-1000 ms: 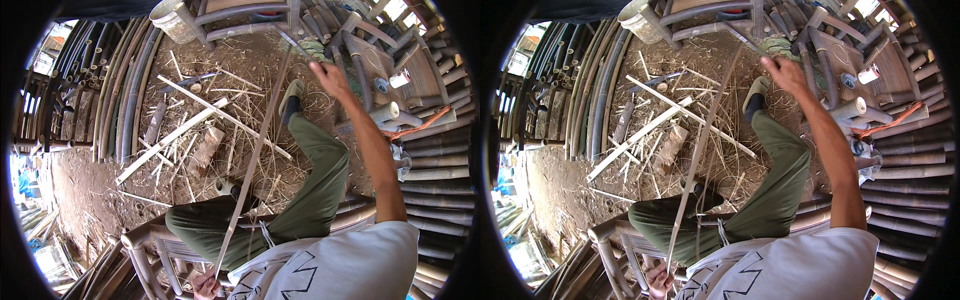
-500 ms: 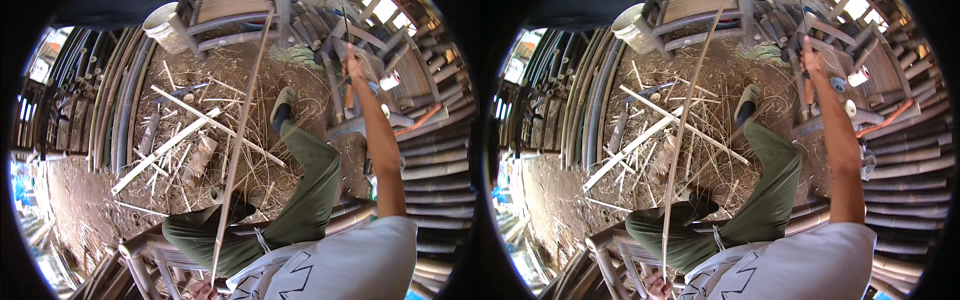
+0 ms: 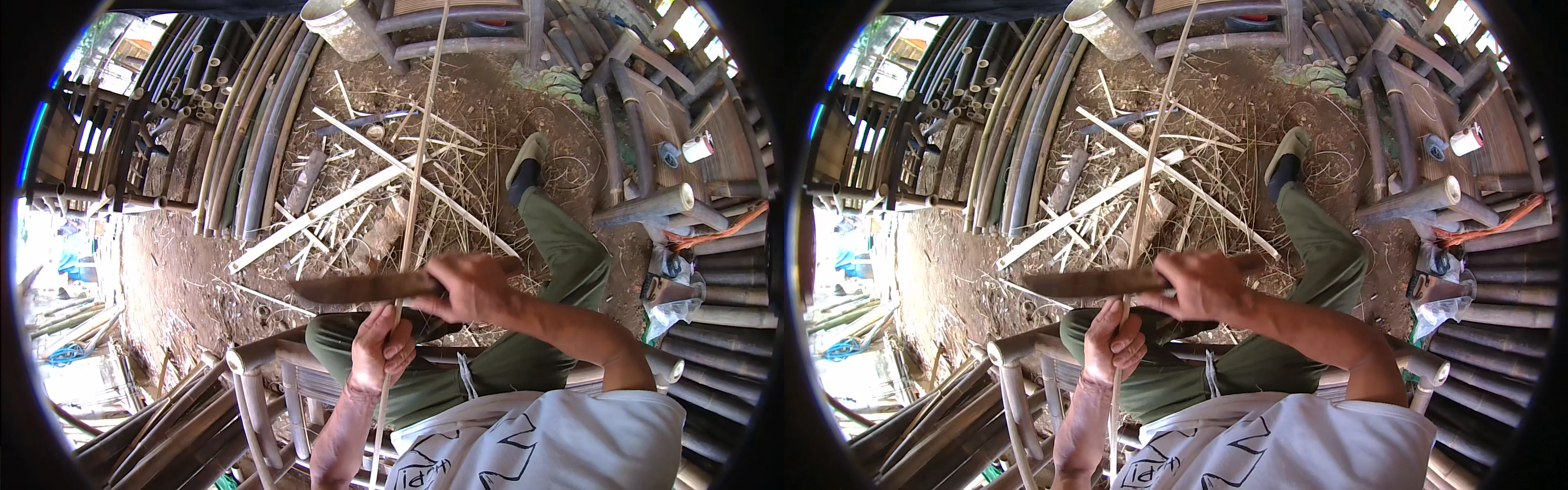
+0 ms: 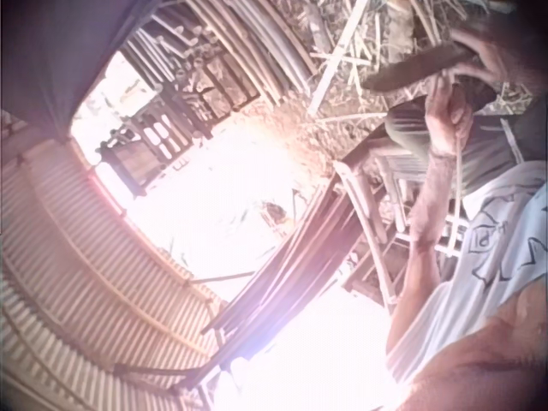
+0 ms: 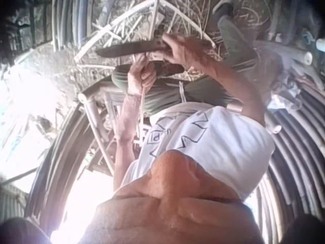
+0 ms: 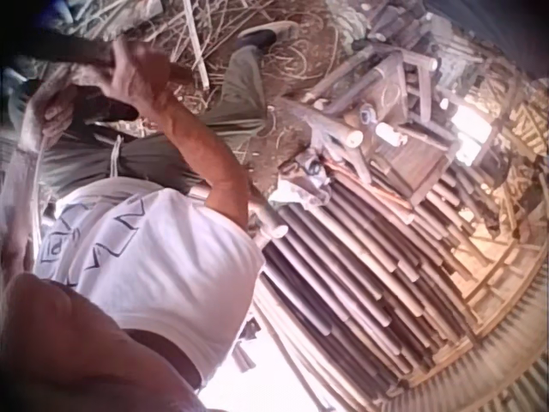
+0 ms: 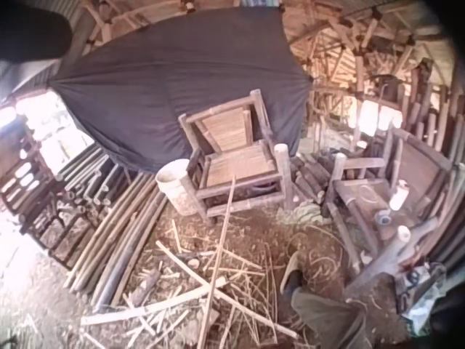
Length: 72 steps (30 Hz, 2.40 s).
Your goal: The person strips thin layers from a bamboo pole using a large knife while sitting in a bamboo furniture workshop.
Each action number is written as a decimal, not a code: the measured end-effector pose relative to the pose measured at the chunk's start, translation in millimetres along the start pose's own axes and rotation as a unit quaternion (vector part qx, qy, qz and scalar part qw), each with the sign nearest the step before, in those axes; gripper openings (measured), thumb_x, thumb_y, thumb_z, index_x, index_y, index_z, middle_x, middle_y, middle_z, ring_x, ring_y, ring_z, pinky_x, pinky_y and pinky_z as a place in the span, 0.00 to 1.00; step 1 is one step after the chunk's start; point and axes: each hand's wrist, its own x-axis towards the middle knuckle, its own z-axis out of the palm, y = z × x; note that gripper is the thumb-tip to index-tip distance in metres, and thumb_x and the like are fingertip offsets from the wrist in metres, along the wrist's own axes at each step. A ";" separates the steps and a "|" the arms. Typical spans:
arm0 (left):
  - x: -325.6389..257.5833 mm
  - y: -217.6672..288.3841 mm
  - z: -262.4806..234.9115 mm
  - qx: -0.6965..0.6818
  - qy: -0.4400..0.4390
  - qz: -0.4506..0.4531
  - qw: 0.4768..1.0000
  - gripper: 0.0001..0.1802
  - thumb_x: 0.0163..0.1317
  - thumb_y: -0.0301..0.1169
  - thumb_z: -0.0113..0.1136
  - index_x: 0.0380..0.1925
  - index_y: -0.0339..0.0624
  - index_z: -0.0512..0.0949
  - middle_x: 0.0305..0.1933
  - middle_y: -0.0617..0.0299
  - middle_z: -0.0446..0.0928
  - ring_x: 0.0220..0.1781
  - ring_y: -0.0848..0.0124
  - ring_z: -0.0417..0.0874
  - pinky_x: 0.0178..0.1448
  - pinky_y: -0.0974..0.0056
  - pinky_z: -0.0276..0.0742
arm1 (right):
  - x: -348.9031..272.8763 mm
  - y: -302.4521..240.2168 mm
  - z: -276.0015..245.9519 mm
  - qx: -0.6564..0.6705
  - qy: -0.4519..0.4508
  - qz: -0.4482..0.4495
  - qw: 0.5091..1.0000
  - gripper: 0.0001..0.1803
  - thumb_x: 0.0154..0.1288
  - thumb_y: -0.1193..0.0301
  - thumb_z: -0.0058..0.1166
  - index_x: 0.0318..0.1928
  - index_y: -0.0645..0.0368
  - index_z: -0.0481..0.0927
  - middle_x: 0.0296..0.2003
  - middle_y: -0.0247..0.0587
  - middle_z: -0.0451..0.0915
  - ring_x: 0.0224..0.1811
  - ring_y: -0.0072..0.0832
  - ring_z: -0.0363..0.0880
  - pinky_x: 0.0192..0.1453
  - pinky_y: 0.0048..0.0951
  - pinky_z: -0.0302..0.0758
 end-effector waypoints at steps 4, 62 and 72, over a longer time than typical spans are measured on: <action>-25.0 -7.6 6.2 0.039 0.010 0.020 0.999 0.26 0.75 0.37 0.42 0.71 0.48 0.57 0.13 0.72 0.55 0.10 0.82 0.51 0.13 0.76 0.53 | 6.2 27.8 -12.4 0.032 -0.024 0.137 0.990 0.26 0.68 0.43 0.47 0.32 0.54 0.75 0.18 0.39 0.76 0.14 0.28 0.75 0.14 0.33 0.71; -31.1 -28.4 -7.3 0.299 0.104 0.062 0.947 0.21 0.73 0.35 0.48 0.60 0.33 0.70 0.29 0.61 0.76 0.16 0.79 0.71 0.18 0.77 0.64 | 46.0 22.3 12.2 0.236 0.082 0.296 0.922 0.17 0.70 0.53 0.52 0.38 0.55 0.77 0.17 0.28 0.73 0.14 0.17 0.68 0.15 0.23 0.65; -9.5 -6.7 0.9 0.291 0.193 0.124 0.929 0.21 0.73 0.33 0.49 0.63 0.36 0.69 0.26 0.66 0.72 0.15 0.85 0.63 0.17 0.77 0.56 | -9.9 -9.4 22.1 0.026 -0.048 0.071 0.996 0.25 0.63 0.45 0.56 0.31 0.56 0.72 0.20 0.40 0.76 0.21 0.37 0.79 0.24 0.38 0.75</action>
